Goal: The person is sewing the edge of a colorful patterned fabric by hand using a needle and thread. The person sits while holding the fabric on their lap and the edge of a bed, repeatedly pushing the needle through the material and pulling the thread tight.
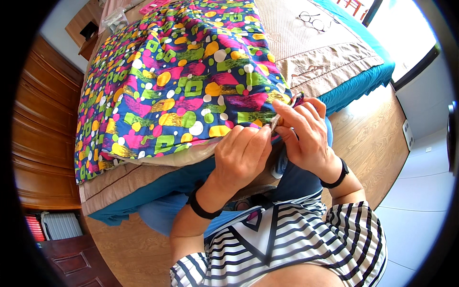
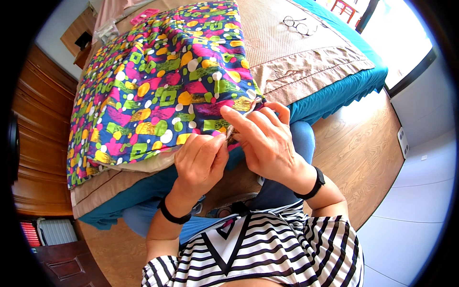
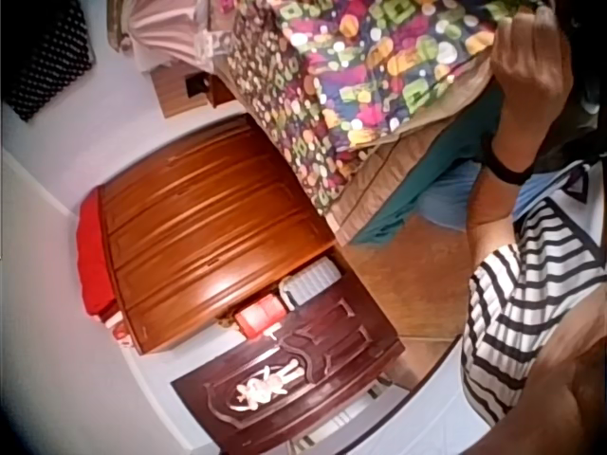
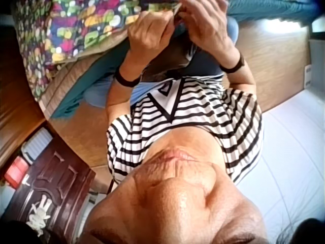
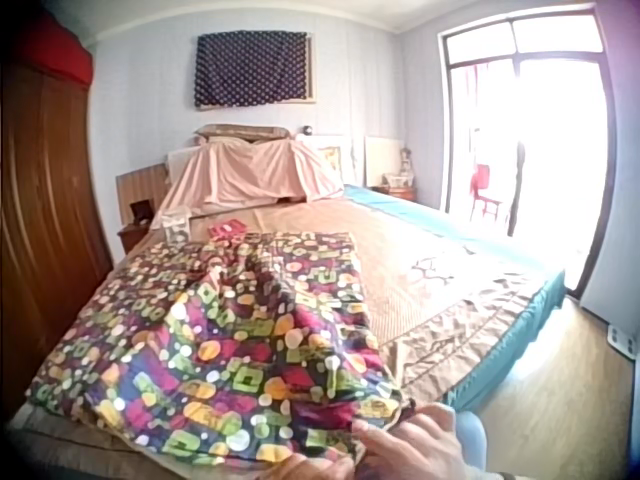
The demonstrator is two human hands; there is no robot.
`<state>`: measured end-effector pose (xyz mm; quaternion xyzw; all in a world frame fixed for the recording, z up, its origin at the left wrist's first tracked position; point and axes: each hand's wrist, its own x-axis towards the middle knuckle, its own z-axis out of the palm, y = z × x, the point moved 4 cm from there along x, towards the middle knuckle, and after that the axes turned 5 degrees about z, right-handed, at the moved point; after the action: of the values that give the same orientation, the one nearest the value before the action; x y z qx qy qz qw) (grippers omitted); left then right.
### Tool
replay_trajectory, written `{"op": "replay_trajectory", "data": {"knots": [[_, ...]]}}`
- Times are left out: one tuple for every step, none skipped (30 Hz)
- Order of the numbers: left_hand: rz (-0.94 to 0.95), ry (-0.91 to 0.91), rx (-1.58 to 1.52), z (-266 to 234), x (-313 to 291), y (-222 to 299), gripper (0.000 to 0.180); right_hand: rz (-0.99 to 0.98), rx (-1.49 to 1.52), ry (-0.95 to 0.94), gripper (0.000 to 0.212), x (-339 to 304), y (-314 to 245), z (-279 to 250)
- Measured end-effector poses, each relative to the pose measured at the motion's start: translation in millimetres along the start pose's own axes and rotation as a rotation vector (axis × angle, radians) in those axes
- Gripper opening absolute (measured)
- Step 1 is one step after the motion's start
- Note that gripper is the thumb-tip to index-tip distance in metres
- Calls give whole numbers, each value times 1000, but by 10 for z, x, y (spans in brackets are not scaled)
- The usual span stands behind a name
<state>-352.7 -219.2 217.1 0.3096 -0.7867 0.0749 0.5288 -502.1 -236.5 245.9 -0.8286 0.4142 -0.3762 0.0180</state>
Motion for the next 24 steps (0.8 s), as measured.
{"op": "replay_trajectory", "data": {"knots": [[15, -1, 12, -4, -7, 2, 21, -1, -13, -44, 36, 22, -1, -18], [29, -2, 23, -7, -20, -1, 21, -62, -12, -27, 36, 24, 15, -17], [44, -3, 34, -12, -29, -1, 22, -65, -3, -26, 36, 17, 30, -26], [58, -6, 44, -19, -33, 1, 22, -68, 7, -25, 35, 8, 43, -35], [73, -9, 53, -26, -40, 6, 22, -70, 16, -24, 35, 3, 48, -38], [87, -12, 63, -34, -49, 11, 22, -61, 34, -12, 32, 4, 42, -48], [93, -24, 71, -44, -51, 21, 24, -61, 35, -4, 32, -1, 43, -59], [99, -37, 80, -61, -51, 38, 26, -62, 36, 4, 31, -8, 48, -72], [105, -50, 89, -70, -54, 47, 28, -63, 36, 12, 31, -15, 52, -83], [128, -49, 101, -79, -63, 52, 29, -71, 33, 15, 31, -15, 50, -87], [150, -49, 114, -83, -76, 54, 29, -79, 30, 19, 31, -14, 49, -90], [173, -49, 126, -88, -86, 56, 29, -86, 28, 22, 31, -11, 46, -92], [183, -50, 122, -90, -89, 56, 30, -90, 28, 24, 31, -11, 45, -98], [194, -51, 117, -92, -90, 54, 31, -94, 28, 26, 31, -11, 44, -103], [204, -52, 113, -94, -92, 54, 31, -98, 28, 28, 31, -11, 43, -107], [210, -52, 114, -98, -92, 55, 31, -102, 32, 34, 31, -14, 43, -109], [216, -53, 115, -102, -91, 57, 32, -107, 36, 39, 31, -16, 44, -110], [222, -53, 117, -106, -91, 58, 32, -111, 40, 44, 32, -18, 44, -111], [220, -53, 111, -107, -91, 56, 32, -113, 34, 45, 32, -19, 44, -112], [217, -53, 105, -109, -91, 52, 32, -115, 29, 45, 32, -19, 43, -115], [214, -53, 100, -109, -90, 48, 32, -117, 24, 46, 33, -17, 42, -118], [196, -51, 74, -108, -87, 37, 32, -122, 24, 40, 33, -13, 39, -122], [178, -49, 48, -103, -83, 22, 31, -126, 23, 34, 33, -7, 37, -129], [160, -46, 23, -99, -76, 4, 31, -130, 23, 28, 33, 2, 38, -137]]}}
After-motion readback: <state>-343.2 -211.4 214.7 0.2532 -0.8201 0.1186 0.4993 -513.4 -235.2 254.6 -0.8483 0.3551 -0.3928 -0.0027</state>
